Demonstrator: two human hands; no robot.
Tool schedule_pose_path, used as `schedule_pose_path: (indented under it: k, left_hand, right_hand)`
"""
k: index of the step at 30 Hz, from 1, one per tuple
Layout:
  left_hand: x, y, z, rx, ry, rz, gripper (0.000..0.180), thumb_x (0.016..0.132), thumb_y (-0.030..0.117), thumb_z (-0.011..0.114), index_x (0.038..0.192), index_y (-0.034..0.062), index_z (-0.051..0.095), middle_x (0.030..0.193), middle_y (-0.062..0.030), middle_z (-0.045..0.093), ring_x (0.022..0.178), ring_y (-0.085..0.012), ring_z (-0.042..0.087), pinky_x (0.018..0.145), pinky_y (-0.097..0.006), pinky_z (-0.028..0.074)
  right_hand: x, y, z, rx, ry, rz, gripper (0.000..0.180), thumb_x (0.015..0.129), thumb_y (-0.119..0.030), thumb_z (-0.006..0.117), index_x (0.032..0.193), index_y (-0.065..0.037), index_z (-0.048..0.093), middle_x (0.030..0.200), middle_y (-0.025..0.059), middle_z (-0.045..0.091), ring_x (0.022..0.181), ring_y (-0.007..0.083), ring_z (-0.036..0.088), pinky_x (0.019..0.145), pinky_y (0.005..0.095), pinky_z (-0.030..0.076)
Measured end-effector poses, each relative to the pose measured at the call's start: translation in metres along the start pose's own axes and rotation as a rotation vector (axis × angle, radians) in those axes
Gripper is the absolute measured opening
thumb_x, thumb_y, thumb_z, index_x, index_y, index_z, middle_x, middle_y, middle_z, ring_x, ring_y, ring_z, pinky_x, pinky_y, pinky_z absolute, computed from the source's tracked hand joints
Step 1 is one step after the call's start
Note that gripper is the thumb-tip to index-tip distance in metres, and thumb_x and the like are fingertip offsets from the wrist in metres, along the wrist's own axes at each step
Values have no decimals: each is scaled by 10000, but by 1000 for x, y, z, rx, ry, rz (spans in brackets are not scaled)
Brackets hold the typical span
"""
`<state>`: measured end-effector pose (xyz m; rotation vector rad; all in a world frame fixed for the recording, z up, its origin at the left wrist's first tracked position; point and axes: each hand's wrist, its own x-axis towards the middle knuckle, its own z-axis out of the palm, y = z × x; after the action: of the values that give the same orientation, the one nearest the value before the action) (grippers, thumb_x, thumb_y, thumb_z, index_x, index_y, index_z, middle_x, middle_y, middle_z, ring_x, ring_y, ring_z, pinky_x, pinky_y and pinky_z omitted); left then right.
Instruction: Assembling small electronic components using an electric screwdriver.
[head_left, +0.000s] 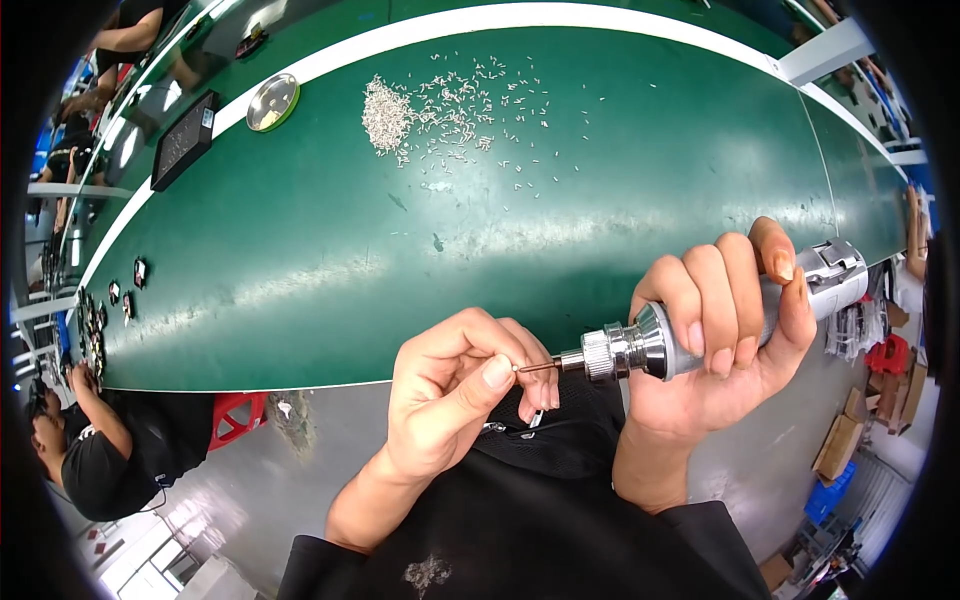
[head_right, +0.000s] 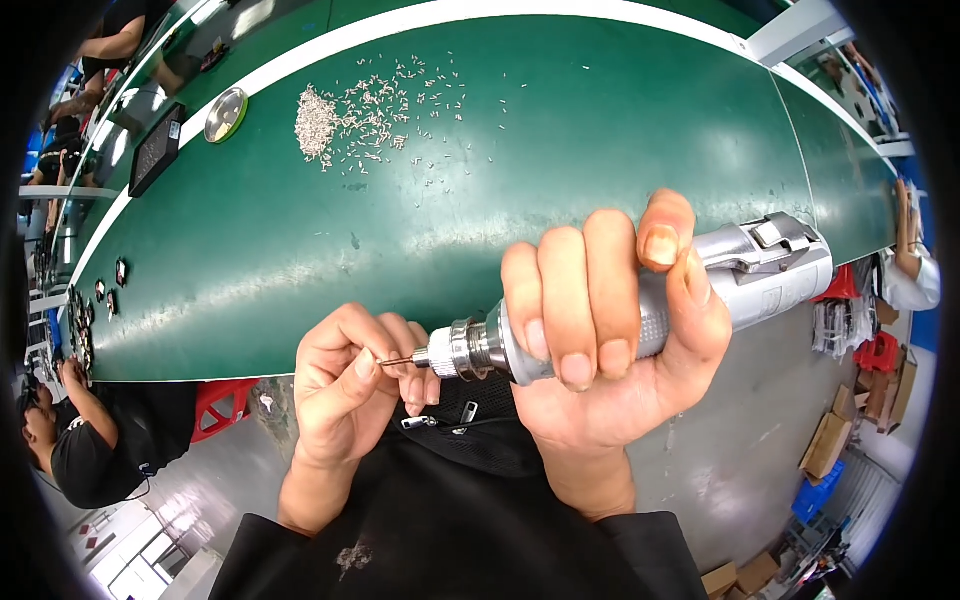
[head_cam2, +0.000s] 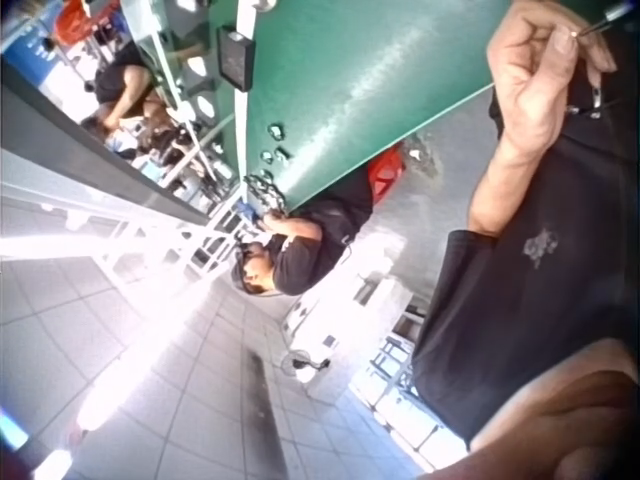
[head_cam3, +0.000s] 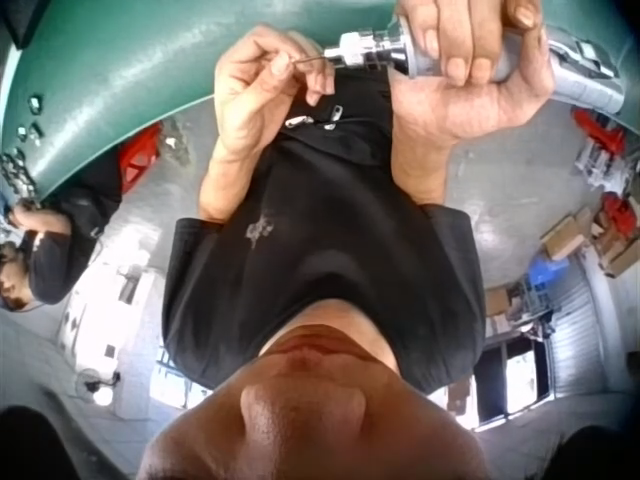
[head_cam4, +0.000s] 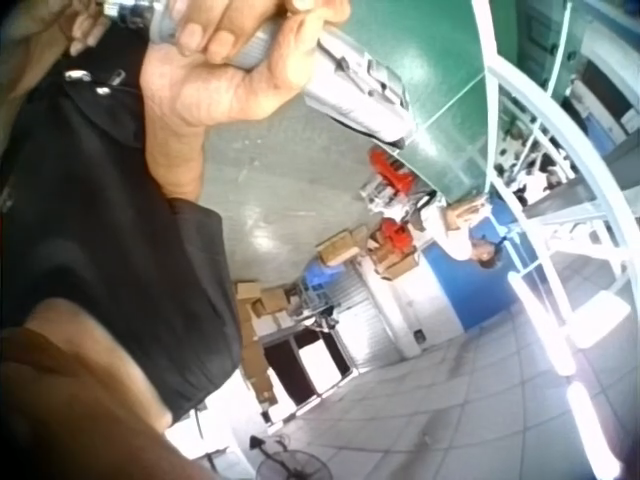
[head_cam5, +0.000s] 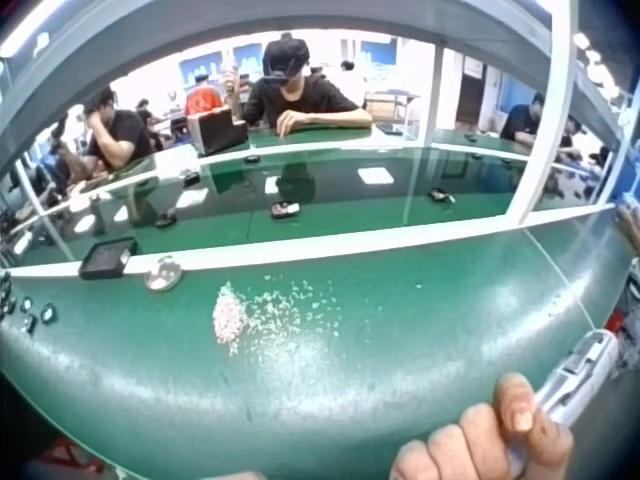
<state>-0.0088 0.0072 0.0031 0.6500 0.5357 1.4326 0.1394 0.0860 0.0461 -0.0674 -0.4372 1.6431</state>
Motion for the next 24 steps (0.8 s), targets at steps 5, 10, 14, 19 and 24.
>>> schedule_pose_path:
  k: [5, 10, 14, 19, 24]
  left_hand:
    - [2, 6, 0, 132, -4, 20, 160, 948, 90, 512, 883, -53, 545, 830, -191, 607, 705, -178, 565, 631, -277, 469]
    - [4, 5, -4, 169, -27, 32, 161, 948, 93, 520, 884, -52, 551, 832, -182, 613, 707, -163, 561, 635, -269, 468]
    - [5, 4, -4, 135, -32, 25, 150, 945, 83, 526, 888, -53, 555, 829, -178, 614, 718, -162, 564, 640, -268, 468]
    - [6, 8, -3, 201, -1, 29, 118, 926, 43, 543, 872, -57, 573, 820, -167, 620, 737, -163, 573, 641, -265, 470]
    - [6, 6, -2, 481, 77, 101, 60, 864, -28, 582, 818, -64, 595, 780, -143, 628, 685, -174, 582, 601, -275, 469]
  right_hand:
    - [1, 0, 0, 11, -9, -6, 87, 922, -126, 500, 923, -42, 475, 537, -30, 390, 445, 64, 388, 512, 246, 354]
    - [3, 1, 0, 3, -3, -12, 91, 920, -124, 515, 925, -46, 469, 526, -31, 382, 426, 62, 387, 496, 237, 346]
    - [4, 2, -2, 9, -12, -15, 90, 921, -125, 514, 924, -47, 468, 524, -31, 382, 425, 59, 389, 492, 236, 345]
    - [4, 1, -3, -9, -10, -20, 92, 924, -130, 507, 924, -47, 468, 520, -32, 384, 416, 59, 380, 489, 235, 343]
    - [2, 1, -7, -78, -31, -28, 91, 926, -139, 498, 928, -52, 470, 518, -33, 384, 420, 58, 381, 497, 239, 348]
